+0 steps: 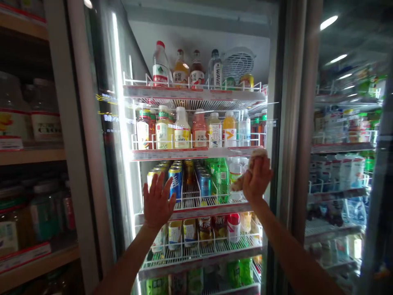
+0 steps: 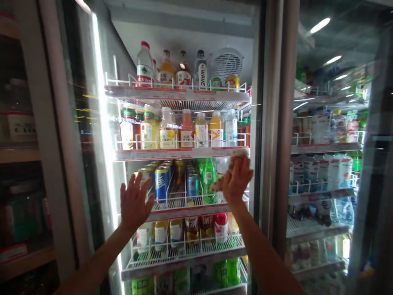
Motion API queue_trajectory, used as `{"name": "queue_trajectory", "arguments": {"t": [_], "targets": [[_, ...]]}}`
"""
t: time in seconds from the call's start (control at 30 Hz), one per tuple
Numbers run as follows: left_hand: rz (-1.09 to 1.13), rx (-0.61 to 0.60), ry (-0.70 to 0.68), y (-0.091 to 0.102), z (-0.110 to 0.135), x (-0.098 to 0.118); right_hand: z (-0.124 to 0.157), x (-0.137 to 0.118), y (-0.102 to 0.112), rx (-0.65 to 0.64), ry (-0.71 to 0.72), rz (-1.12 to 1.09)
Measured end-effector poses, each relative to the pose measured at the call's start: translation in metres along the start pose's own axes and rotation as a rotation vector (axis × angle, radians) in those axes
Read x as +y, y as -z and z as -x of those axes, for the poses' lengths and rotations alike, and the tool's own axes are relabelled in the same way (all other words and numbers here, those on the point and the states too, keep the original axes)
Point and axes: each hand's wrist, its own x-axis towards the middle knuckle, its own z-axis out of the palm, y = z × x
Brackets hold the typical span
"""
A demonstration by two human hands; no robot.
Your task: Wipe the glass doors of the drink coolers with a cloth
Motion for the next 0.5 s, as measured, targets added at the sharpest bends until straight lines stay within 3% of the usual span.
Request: {"name": "queue_trajectory", "arguments": {"t": [0.1, 0.17, 0.23, 0.37, 0.43, 0.5], "targets": [[0.002, 0.005, -0.008, 0.000, 0.000, -0.001, 0.017, -0.057, -0.001, -0.096, 0.243, -0.086], [0.002, 0.002, -0.008, 0.001, 0.000, -0.001, 0.024, -0.070, 0.000, -0.146, 0.344, -0.130], [-0.002, -0.002, -0.009, 0.001, 0.000, -0.001, 0.022, -0.055, 0.001, -0.093, 0.280, -0.111], [-0.018, -0.008, -0.006, 0.002, -0.001, 0.001, -0.007, -0.001, -0.002, 0.067, -0.103, 0.020], [-0.025, -0.016, 0.000, 0.001, 0.000, 0.002, -0.018, -0.002, -0.005, 0.105, -0.183, 0.029], [-0.022, -0.016, -0.001, 0.001, 0.001, 0.002, -0.018, -0.026, -0.007, 0.085, -0.075, -0.010]]}}
